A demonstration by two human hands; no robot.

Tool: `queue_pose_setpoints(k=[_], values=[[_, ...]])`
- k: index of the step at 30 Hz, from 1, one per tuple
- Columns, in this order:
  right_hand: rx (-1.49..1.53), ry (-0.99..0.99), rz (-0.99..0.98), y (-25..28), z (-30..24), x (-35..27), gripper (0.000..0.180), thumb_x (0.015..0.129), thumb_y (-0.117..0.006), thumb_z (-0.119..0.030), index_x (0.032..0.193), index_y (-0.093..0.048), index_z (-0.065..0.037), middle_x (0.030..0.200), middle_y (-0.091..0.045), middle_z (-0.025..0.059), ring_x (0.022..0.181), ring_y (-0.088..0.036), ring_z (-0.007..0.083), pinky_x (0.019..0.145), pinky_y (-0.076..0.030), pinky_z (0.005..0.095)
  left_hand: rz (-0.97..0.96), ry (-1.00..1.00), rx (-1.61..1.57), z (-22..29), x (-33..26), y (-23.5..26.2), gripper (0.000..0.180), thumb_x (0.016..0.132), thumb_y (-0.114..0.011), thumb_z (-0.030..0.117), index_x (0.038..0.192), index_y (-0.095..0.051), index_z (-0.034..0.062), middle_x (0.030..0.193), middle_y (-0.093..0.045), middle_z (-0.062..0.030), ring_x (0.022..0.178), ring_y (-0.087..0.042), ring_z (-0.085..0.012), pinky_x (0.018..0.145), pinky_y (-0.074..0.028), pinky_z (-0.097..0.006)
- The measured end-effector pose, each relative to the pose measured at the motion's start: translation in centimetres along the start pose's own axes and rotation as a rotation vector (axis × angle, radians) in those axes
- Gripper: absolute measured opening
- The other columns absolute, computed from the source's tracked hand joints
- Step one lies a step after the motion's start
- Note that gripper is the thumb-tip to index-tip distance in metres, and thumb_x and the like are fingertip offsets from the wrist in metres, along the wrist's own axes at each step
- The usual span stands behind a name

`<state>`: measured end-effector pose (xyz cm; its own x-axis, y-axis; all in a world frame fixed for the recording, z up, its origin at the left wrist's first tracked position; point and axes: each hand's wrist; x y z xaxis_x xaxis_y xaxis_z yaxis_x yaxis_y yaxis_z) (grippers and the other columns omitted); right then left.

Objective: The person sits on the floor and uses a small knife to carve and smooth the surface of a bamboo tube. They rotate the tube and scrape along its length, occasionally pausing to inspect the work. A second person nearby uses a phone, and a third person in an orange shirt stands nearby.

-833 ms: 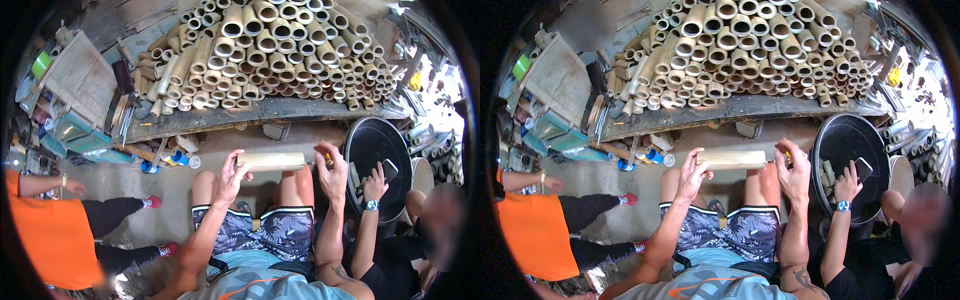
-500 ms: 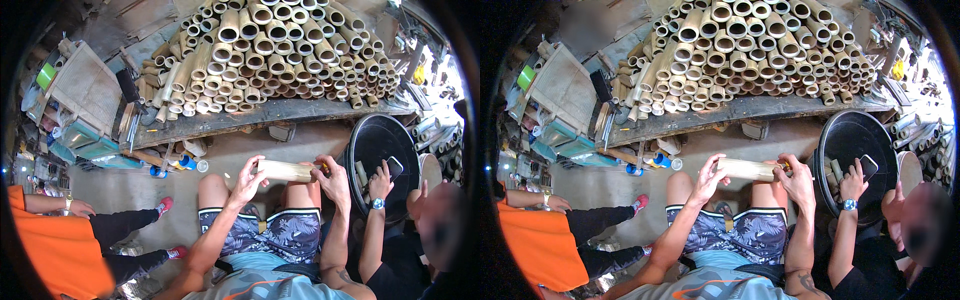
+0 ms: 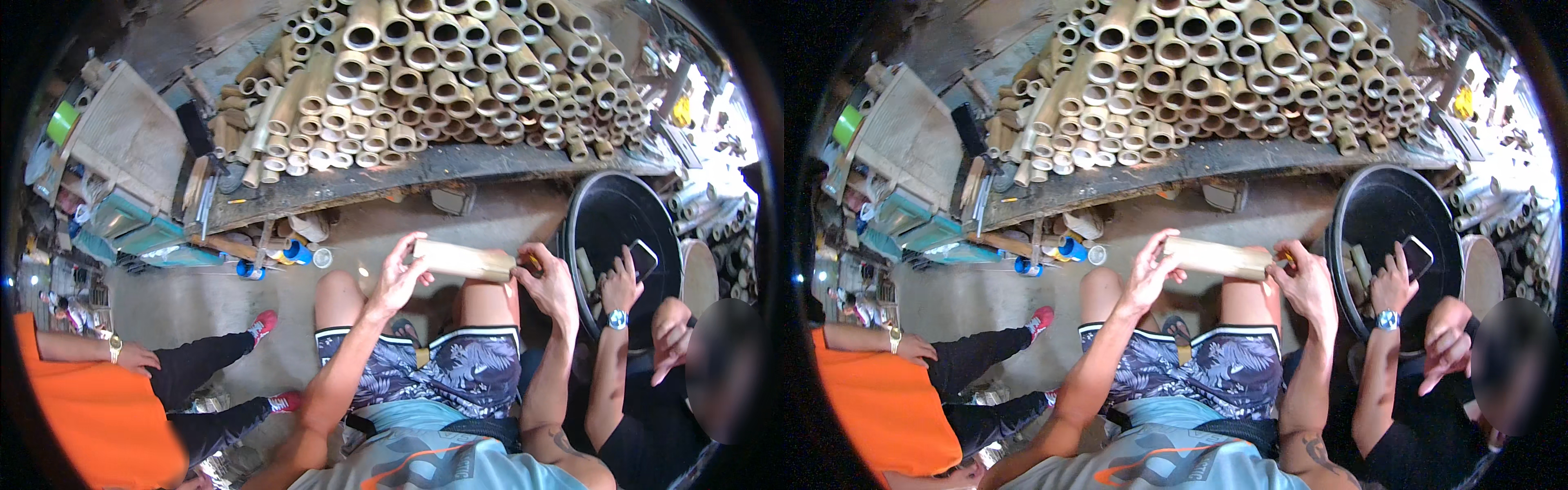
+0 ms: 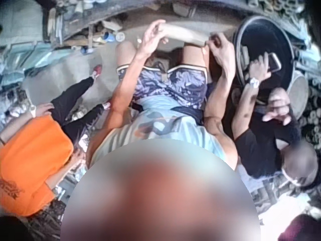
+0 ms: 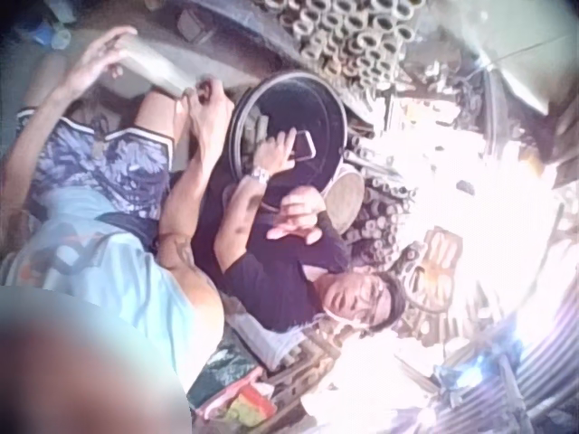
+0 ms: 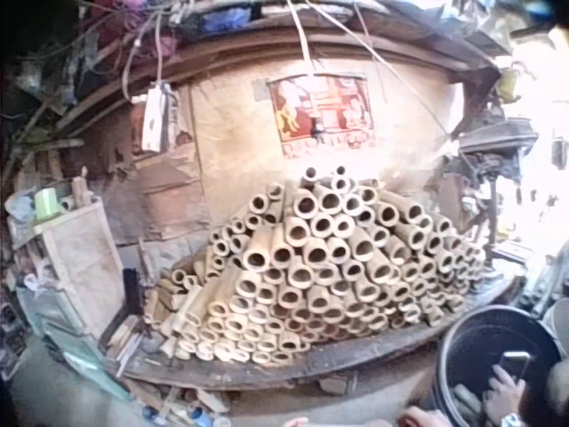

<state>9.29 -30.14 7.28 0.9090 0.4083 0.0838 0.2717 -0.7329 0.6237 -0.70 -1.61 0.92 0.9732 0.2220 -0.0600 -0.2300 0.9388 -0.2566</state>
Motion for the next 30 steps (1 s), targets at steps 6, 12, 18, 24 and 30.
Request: queue_pose_setpoints(k=[6,12,18,24,30], values=[[0.068,-0.029,-0.039,0.09,0.49,-0.01,0.029,0.089,-0.074,-0.018,0.113,-0.070,-0.001,0.087,-0.074,0.0178,0.081,-0.073,0.0256,0.078,-0.056,0.0383,-0.014,-0.038,0.006,0.07,0.35,-0.02,0.048,0.104,-0.063,0.010,0.149,-0.048,0.0023,0.128,-0.060,-0.0124,0.080,-0.068,-0.0123,0.068,-0.056,-0.025],[0.138,-0.068,-0.057,0.19,-0.05,0.05,0.023,0.091,-0.070,-0.011,0.111,-0.070,0.000,0.084,-0.075,0.0138,0.078,-0.072,0.0202,0.077,-0.056,0.0347,-0.011,-0.013,0.016,0.24,0.52,-0.10,0.050,0.103,-0.065,0.010,0.149,-0.049,0.0020,0.125,-0.061,-0.0122,0.079,-0.068,-0.0126,0.069,-0.056,-0.026],[0.135,-0.064,-0.050,0.18,0.03,0.06,0.024,0.090,-0.070,-0.012,0.111,-0.070,-0.001,0.083,-0.074,0.0144,0.078,-0.073,0.0211,0.077,-0.056,0.0355,-0.011,-0.013,0.027,0.27,0.52,-0.18,0.050,0.102,-0.066,0.010,0.149,-0.049,0.0020,0.124,-0.062,-0.0119,0.078,-0.068,-0.0128,0.069,-0.056,-0.026],[0.122,-0.071,-0.055,0.13,0.14,0.05,0.025,0.090,-0.071,-0.014,0.111,-0.069,-0.001,0.084,-0.074,0.0158,0.078,-0.073,0.0229,0.077,-0.056,0.0363,-0.014,-0.020,0.020,0.24,0.55,-0.25,0.051,0.102,-0.067,0.010,0.149,-0.049,0.0031,0.125,-0.061,-0.0116,0.078,-0.068,-0.0127,0.069,-0.056,-0.026],[0.128,-0.063,-0.040,0.04,0.36,-0.05,0.026,0.090,-0.071,-0.013,0.112,-0.069,-0.001,0.085,-0.073,0.0159,0.080,-0.072,0.0241,0.079,-0.055,0.0370,-0.023,-0.027,0.021,0.38,0.47,-0.40,0.052,0.102,-0.067,0.010,0.150,-0.049,0.0034,0.126,-0.061,-0.0111,0.078,-0.068,-0.0126,0.068,-0.056,-0.026]])
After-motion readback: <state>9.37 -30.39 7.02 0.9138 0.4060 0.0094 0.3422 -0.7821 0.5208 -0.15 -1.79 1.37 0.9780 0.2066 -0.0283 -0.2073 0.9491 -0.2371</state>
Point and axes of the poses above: each hand's wrist, its own x-axis towards the middle knuckle, its own y-axis out of the back of the hand, z = x × y
